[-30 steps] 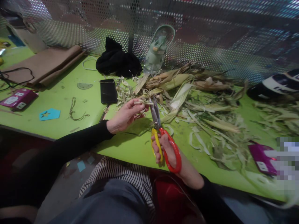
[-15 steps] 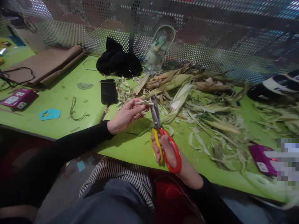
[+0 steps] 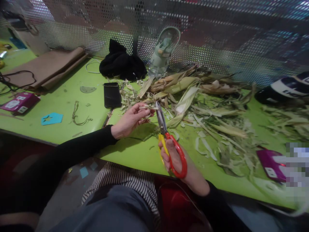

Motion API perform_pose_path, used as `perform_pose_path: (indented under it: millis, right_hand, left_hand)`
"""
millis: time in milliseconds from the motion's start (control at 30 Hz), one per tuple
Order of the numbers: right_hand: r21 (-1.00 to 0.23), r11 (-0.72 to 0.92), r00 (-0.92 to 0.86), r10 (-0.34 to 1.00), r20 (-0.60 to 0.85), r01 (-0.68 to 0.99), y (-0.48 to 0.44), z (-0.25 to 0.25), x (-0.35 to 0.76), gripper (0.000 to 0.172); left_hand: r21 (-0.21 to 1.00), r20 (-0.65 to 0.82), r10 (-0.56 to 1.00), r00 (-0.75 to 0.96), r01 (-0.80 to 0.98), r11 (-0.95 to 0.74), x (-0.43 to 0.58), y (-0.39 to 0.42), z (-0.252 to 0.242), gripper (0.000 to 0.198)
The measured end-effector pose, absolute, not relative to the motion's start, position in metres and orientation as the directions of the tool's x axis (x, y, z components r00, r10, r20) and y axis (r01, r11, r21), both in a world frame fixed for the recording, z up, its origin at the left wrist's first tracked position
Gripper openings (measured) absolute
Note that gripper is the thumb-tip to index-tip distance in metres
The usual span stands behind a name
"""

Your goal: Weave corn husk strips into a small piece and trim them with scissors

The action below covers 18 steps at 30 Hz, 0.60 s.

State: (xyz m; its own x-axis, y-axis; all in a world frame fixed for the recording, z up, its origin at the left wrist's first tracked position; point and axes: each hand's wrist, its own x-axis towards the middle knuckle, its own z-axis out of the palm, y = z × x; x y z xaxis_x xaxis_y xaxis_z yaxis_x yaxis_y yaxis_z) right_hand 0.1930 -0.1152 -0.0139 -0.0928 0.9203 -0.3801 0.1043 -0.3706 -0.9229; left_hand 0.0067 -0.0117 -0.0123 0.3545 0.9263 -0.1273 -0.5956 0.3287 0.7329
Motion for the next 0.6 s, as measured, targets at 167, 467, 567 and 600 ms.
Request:
perform_pose_path:
  millis: [167, 467, 567, 600]
  right_hand:
    - [-0.942, -0.322, -0.095, 0.939, -0.33, 0.092, -0.108, -0.008, 0.202, 0.061]
    - [-0.957, -0.284, -0.367, 0.884, -0.288, 0.066, -0.13, 0.002, 0.21, 0.063]
    - [-0.947, -0.3, -0.403, 0.857, -0.321, 0.117, -0.134, -0.005, 0.205, 0.06]
    - [-0.944, -0.303, -0.4, 0.855, -0.331, 0.132, -0.133, -0.008, 0.203, 0.061]
  left_hand:
    - [0.752, -0.165, 0.913, 0.374, -0.551, 0.362, 0.005, -0.011, -0.013, 0.012]
    - [0.858, -0.018, 0.959, 0.283, -0.487, 0.16, 0.003, -0.01, -0.012, 0.012]
    - [0.889, 0.048, 0.959, 0.279, -0.449, 0.086, 0.004, -0.01, -0.012, 0.01]
    - [0.901, 0.065, 0.959, 0.276, -0.43, 0.062, 0.004, -0.009, -0.012, 0.009]
